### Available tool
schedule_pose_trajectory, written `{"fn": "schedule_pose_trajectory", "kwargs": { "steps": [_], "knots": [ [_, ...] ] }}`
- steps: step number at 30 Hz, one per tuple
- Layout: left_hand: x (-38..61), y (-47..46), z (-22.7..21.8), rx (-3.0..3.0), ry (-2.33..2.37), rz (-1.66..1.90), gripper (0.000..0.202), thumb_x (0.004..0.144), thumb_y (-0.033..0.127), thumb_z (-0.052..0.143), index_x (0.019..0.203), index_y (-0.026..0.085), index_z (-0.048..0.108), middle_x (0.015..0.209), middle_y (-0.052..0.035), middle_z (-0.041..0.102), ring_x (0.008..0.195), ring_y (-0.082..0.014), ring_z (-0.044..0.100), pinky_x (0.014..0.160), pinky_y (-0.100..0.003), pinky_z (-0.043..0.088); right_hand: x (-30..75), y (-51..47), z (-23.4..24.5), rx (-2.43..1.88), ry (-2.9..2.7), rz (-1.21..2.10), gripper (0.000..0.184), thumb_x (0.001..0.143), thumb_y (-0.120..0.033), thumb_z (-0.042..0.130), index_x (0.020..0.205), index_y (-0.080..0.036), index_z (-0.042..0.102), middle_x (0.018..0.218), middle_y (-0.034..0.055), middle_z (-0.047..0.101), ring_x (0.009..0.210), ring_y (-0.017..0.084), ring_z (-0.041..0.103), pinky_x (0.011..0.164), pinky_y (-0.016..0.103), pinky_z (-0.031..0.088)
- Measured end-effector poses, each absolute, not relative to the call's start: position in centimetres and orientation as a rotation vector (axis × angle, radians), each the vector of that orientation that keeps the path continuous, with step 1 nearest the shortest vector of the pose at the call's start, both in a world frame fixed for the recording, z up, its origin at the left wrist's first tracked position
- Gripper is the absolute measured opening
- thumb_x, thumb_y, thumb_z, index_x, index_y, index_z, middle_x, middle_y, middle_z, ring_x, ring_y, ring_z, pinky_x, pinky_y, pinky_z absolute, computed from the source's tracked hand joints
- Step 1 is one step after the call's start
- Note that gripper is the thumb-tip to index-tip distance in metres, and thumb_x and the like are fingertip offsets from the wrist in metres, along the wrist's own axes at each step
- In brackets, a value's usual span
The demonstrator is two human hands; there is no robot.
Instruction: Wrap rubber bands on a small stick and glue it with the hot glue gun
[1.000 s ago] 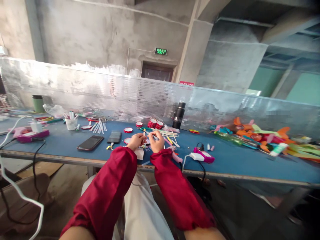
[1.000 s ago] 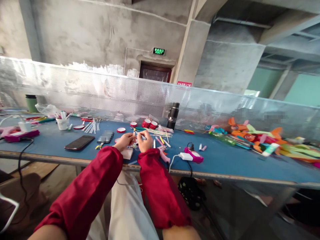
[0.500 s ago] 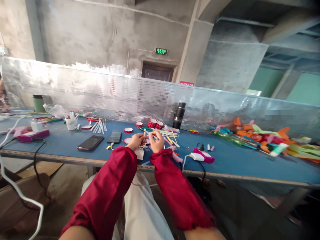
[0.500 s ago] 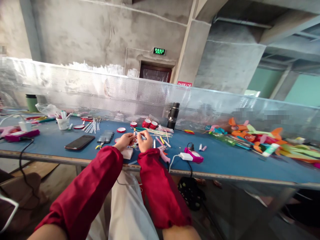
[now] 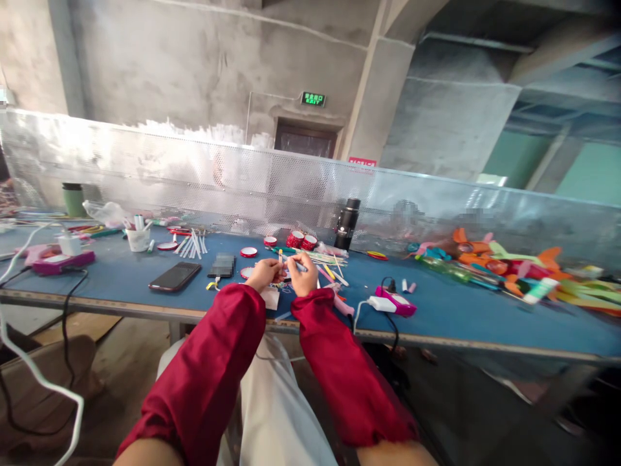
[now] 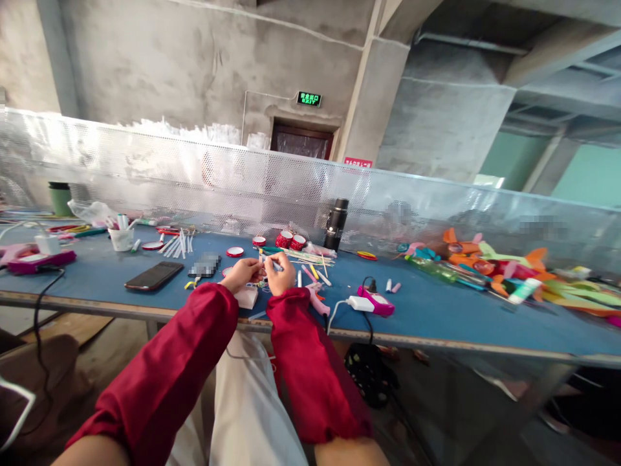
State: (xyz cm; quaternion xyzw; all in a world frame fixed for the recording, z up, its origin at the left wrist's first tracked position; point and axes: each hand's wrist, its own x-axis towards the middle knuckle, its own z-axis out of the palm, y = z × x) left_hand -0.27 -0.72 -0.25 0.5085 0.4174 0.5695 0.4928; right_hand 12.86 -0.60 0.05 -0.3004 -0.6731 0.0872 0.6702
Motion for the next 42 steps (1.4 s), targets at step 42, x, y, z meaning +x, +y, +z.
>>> {"fn": "schedule_pose_trajectory", "kwargs": {
  "steps": [42],
  "knots": [
    [-0.2,-1.1,-0.1,1.199,0.975,1.409,0.018,0.092,0.019,0.064,0.075,0.012,0.063,0.062,-0.0028,0.066,0.051,-0.0088,0.060,0.053,-0.019,0.047,12.9,-0.9,0.3,-0.681,-1.517,0.166,0.022,0.088,-0.040,0.055,0.071,-0.026,0.054,0.068,0.0002,0.067,0.066,0.018,0.064,0.069,0.030,0.052]
  ]
}}
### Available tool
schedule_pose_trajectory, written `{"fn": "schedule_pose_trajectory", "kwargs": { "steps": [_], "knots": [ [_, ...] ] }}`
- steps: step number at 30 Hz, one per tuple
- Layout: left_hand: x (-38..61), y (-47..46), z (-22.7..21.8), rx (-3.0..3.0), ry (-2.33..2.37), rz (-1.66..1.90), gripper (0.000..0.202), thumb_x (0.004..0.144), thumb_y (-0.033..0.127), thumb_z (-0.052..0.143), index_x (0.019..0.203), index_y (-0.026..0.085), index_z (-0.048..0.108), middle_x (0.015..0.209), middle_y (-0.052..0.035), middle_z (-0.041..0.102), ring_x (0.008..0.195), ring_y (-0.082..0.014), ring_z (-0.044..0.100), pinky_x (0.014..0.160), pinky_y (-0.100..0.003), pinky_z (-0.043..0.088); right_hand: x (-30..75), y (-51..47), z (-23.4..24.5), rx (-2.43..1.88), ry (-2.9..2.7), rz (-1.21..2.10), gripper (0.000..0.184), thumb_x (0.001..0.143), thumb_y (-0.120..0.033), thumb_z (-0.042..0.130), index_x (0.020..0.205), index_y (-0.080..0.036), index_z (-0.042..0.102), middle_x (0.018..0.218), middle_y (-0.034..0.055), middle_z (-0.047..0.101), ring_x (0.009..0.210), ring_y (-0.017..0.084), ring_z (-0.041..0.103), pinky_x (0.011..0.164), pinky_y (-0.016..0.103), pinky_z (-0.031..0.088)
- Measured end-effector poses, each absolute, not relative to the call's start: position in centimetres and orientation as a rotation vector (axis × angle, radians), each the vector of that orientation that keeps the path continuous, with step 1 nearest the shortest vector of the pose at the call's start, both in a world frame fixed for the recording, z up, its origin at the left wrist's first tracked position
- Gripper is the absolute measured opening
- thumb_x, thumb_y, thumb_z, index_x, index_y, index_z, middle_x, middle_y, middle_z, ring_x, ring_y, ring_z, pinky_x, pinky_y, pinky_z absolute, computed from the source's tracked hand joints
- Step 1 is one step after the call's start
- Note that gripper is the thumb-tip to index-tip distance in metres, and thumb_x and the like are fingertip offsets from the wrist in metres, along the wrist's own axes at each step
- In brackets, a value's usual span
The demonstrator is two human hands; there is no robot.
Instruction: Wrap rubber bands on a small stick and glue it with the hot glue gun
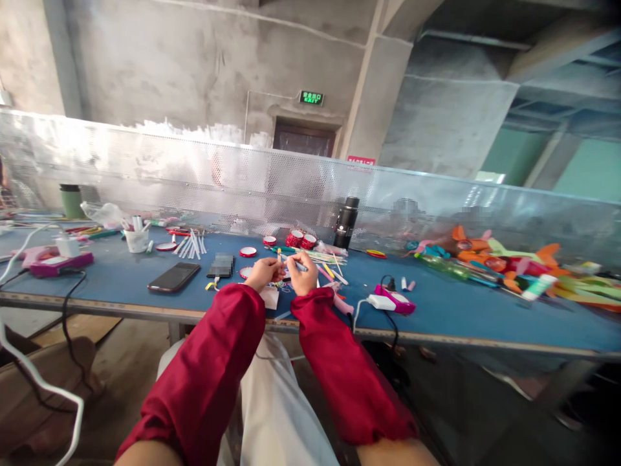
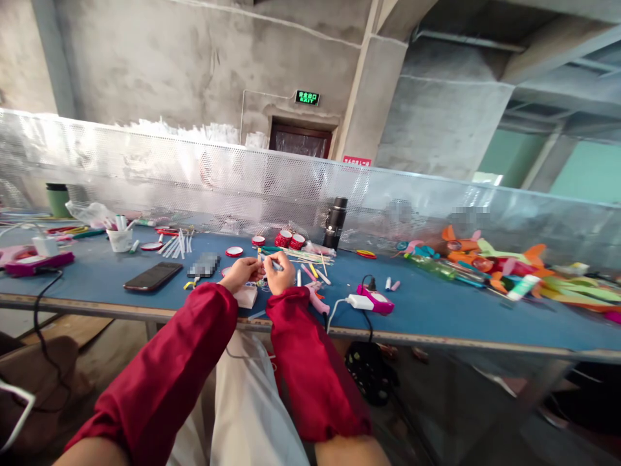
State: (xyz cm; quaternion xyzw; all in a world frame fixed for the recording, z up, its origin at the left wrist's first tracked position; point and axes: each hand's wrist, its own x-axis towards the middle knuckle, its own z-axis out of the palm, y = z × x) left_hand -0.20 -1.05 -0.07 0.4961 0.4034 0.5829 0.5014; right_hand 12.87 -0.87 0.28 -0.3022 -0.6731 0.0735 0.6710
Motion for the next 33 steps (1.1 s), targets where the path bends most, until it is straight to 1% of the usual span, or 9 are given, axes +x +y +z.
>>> {"fn": "schedule_pose_trajectory", "kwargs": {
  "steps": [9,16,23,29,33],
  "knots": [
    [-0.4,-0.9,-0.1,1.202,0.968,1.399,0.020,0.085,0.027,0.075,0.076,0.012,0.064,0.065,-0.0039,0.067,0.053,-0.0097,0.061,0.052,-0.019,0.048,12.8,-1.0,0.3,-0.671,-1.517,0.193,0.022,0.089,-0.040,0.056,0.072,-0.025,0.056,0.072,0.0013,0.070,0.067,0.018,0.065,0.072,0.030,0.053],
    [-0.3,-0.8,-0.2,1.210,0.965,1.403,0.019,0.088,0.025,0.071,0.075,0.012,0.065,0.063,-0.0041,0.068,0.053,-0.0095,0.063,0.053,-0.018,0.049,12.9,-0.9,0.3,-0.636,-1.528,0.204,0.019,0.088,-0.038,0.057,0.074,-0.025,0.057,0.072,0.0012,0.070,0.067,0.018,0.065,0.071,0.030,0.053],
    [-0.4,-0.4,-0.5,1.197,0.920,1.412,0.020,0.083,0.029,0.077,0.078,0.012,0.067,0.064,-0.0037,0.068,0.052,-0.0094,0.062,0.051,-0.018,0.048,12.9,-0.9,0.2,-0.655,-1.522,0.225,0.019,0.089,-0.038,0.057,0.075,-0.025,0.058,0.074,0.0014,0.071,0.069,0.018,0.066,0.072,0.030,0.053],
    [-0.5,0.0,-0.7,1.214,0.947,1.421,0.019,0.083,0.027,0.076,0.078,0.012,0.067,0.064,-0.0042,0.068,0.052,-0.0097,0.061,0.052,-0.019,0.048,13.0,-0.6,0.0,-0.683,-1.535,0.153,0.019,0.090,-0.036,0.056,0.074,-0.025,0.057,0.074,0.0013,0.070,0.071,0.018,0.065,0.073,0.030,0.052],
    [-0.5,-0.2,-0.7,1.243,0.958,1.435,0.016,0.086,0.024,0.072,0.078,0.011,0.068,0.066,-0.0049,0.068,0.053,-0.0098,0.062,0.054,-0.019,0.049,13.3,0.3,-0.3,-0.741,-1.469,0.068,0.019,0.089,-0.036,0.057,0.073,-0.025,0.057,0.071,0.0010,0.068,0.070,0.019,0.065,0.071,0.030,0.050]
  ]
}}
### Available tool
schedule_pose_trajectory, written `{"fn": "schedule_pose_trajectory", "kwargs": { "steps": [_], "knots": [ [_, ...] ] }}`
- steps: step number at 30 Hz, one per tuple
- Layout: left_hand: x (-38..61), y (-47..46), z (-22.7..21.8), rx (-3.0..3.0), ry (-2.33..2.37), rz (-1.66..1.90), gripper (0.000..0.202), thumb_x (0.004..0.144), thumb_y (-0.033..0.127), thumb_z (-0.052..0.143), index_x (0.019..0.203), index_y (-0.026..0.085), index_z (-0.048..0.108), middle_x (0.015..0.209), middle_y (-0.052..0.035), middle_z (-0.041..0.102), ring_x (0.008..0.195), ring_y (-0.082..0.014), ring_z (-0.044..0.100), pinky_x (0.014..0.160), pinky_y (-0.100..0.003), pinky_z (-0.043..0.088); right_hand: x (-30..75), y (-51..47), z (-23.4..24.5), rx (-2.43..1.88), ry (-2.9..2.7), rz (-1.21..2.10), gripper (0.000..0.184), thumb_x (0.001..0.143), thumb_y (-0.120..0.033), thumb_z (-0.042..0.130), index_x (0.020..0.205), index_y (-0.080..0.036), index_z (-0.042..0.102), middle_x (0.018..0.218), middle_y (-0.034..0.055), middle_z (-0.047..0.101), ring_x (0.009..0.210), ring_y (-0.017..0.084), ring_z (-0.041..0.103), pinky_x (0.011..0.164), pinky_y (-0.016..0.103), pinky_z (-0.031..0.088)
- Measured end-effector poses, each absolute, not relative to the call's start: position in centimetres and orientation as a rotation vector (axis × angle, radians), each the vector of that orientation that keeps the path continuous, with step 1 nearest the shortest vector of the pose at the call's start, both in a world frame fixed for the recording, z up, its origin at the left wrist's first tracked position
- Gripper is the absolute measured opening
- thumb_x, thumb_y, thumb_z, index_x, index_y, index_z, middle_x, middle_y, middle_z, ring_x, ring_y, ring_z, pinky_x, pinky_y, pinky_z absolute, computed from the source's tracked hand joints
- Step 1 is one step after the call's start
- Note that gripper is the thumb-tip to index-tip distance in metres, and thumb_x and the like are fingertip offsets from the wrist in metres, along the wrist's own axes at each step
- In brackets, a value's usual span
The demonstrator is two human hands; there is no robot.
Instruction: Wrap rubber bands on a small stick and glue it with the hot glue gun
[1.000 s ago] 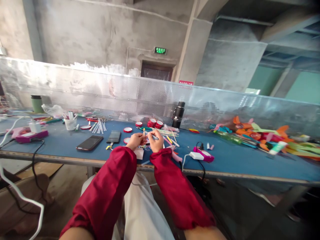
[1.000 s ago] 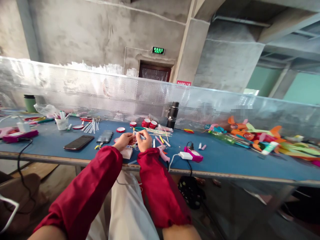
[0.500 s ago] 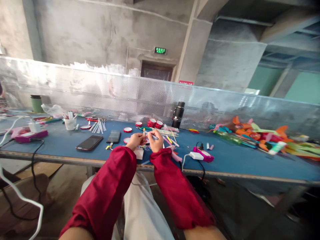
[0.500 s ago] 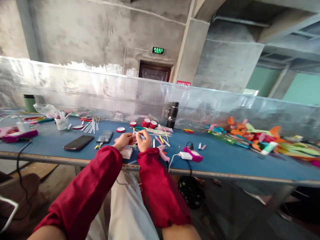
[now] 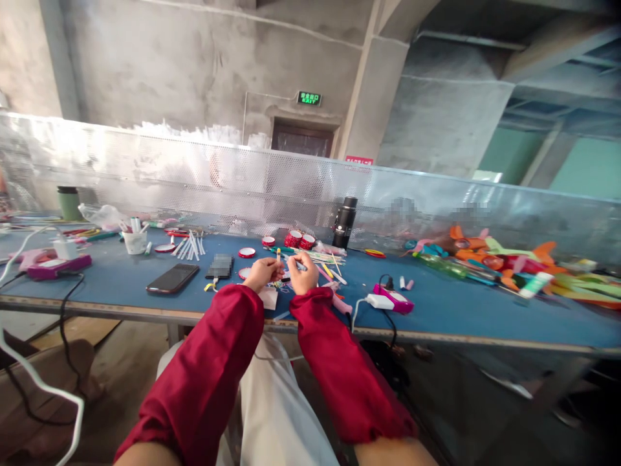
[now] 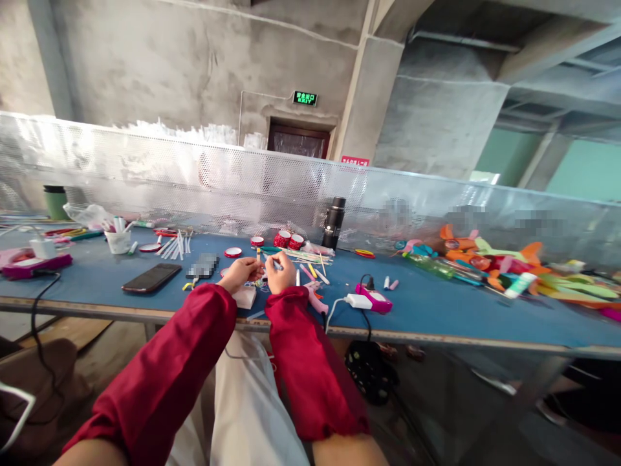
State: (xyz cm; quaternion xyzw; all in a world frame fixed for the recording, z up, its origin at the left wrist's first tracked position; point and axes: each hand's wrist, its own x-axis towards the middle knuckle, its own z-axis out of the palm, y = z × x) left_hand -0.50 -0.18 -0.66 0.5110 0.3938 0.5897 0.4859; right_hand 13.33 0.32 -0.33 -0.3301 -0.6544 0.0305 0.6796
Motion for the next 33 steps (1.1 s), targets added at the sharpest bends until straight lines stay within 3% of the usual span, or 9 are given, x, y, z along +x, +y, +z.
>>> {"fn": "schedule_pose_trajectory", "kwargs": {
  "steps": [21,33],
  "knots": [
    [-0.5,-0.4,-0.5,1.241,0.996,1.429,0.016,0.091,0.019,0.064,0.078,0.012,0.067,0.065,-0.0041,0.068,0.053,-0.0100,0.062,0.054,-0.020,0.048,13.1,0.1,-0.3,-0.701,-1.504,0.132,0.018,0.088,-0.036,0.057,0.074,-0.025,0.058,0.072,0.0005,0.069,0.071,0.019,0.065,0.072,0.030,0.052],
    [-0.6,-0.3,-0.7,1.251,0.978,1.426,0.018,0.086,0.028,0.072,0.079,0.013,0.066,0.065,-0.0046,0.068,0.053,-0.0102,0.062,0.054,-0.019,0.048,13.0,-0.4,0.0,-0.741,-1.516,0.147,0.020,0.089,-0.039,0.055,0.074,-0.026,0.057,0.074,0.0015,0.071,0.072,0.019,0.066,0.075,0.031,0.054]
  ]
}}
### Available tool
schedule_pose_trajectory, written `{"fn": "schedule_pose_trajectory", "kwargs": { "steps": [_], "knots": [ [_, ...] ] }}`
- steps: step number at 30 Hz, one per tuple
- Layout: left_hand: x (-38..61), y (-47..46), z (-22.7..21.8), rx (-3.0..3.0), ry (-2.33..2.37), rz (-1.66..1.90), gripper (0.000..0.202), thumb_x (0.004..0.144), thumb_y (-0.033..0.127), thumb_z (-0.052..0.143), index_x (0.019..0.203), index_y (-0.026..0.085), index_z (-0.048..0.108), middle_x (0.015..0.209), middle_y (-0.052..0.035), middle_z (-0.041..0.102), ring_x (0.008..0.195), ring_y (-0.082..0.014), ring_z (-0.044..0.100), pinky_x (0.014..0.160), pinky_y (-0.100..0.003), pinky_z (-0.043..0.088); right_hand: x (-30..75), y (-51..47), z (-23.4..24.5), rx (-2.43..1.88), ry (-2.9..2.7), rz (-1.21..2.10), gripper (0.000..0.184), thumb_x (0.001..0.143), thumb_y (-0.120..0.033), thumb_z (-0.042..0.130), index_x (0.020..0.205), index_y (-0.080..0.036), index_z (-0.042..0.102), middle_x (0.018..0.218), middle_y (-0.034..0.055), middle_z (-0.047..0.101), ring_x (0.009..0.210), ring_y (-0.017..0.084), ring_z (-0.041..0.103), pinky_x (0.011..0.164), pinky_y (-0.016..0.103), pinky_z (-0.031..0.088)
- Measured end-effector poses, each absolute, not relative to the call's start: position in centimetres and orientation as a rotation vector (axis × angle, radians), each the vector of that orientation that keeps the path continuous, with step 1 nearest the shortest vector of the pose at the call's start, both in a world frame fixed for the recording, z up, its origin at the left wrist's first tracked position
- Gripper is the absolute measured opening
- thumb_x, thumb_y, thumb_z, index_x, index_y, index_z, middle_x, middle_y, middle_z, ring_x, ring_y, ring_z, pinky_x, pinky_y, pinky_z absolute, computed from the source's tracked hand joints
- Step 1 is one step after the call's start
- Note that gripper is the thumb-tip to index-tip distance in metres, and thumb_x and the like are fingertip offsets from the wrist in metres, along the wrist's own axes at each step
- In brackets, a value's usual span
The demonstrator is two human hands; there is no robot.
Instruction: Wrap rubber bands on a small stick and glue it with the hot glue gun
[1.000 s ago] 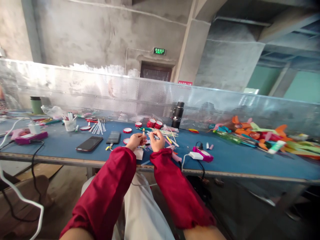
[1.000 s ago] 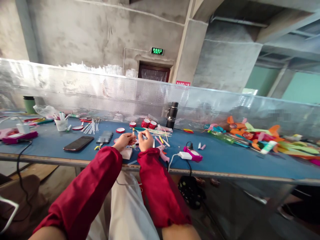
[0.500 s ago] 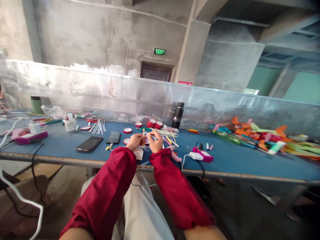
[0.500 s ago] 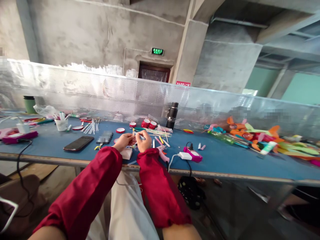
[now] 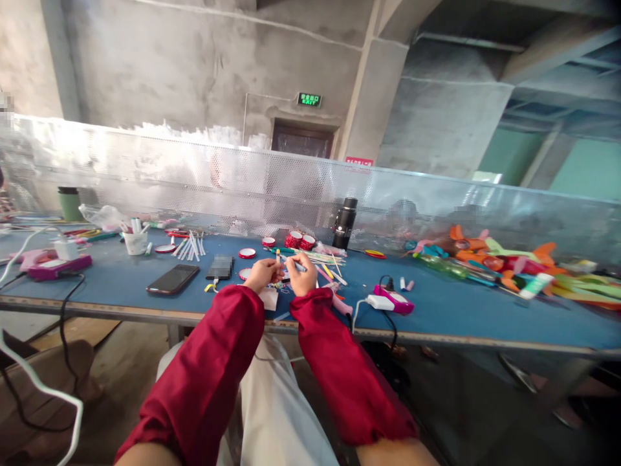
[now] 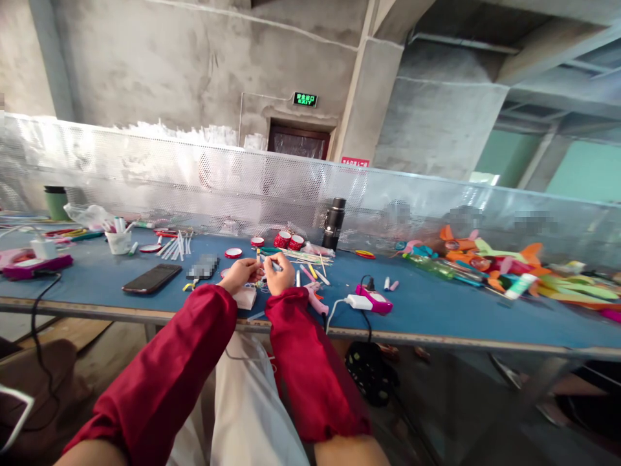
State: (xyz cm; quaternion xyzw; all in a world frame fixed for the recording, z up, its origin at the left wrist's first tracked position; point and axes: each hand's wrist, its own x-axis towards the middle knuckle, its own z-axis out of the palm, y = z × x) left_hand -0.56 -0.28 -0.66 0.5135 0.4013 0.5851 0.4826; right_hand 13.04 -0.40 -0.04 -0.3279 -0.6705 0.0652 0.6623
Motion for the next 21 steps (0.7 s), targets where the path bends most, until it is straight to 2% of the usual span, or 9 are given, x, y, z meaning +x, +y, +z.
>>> {"fn": "schedule_pose_trajectory", "kwargs": {
  "steps": [9,15,18,21],
  "knots": [
    [-0.7,-0.3,-0.7,1.264,0.994,1.417,0.014,0.089,0.024,0.066,0.082,0.012,0.067,0.066,-0.0043,0.068,0.054,-0.0101,0.062,0.053,-0.019,0.048,12.9,-0.4,-0.1,-0.723,-1.505,0.133,0.020,0.088,-0.038,0.055,0.072,-0.025,0.056,0.072,0.0009,0.069,0.070,0.019,0.065,0.074,0.030,0.053],
    [-0.7,-0.3,-0.7,1.279,0.981,1.415,0.020,0.084,0.031,0.074,0.080,0.013,0.066,0.066,-0.0037,0.067,0.052,-0.0089,0.060,0.051,-0.018,0.045,13.1,-0.1,-0.2,-0.720,-1.515,0.100,0.021,0.089,-0.038,0.055,0.073,-0.025,0.056,0.072,0.0013,0.069,0.071,0.019,0.065,0.073,0.030,0.052],
    [-0.7,-0.5,-0.4,1.302,0.999,1.418,0.020,0.086,0.032,0.071,0.081,0.013,0.066,0.068,-0.0028,0.067,0.051,-0.0075,0.058,0.049,-0.017,0.042,13.3,0.5,-0.3,-0.742,-1.418,0.109,0.022,0.093,-0.043,0.053,0.082,-0.025,0.060,0.078,0.0033,0.072,0.074,0.020,0.069,0.076,0.032,0.053],
    [-0.6,-0.7,-0.1,1.296,0.996,1.417,0.020,0.088,0.033,0.069,0.085,0.014,0.066,0.071,-0.0031,0.068,0.051,-0.0078,0.059,0.047,-0.017,0.039,13.4,1.0,-0.5,-0.759,-1.455,0.248,0.030,0.097,-0.049,0.047,0.098,-0.025,0.065,0.078,0.0035,0.075,0.069,0.021,0.071,0.071,0.033,0.055]
  ]
}}
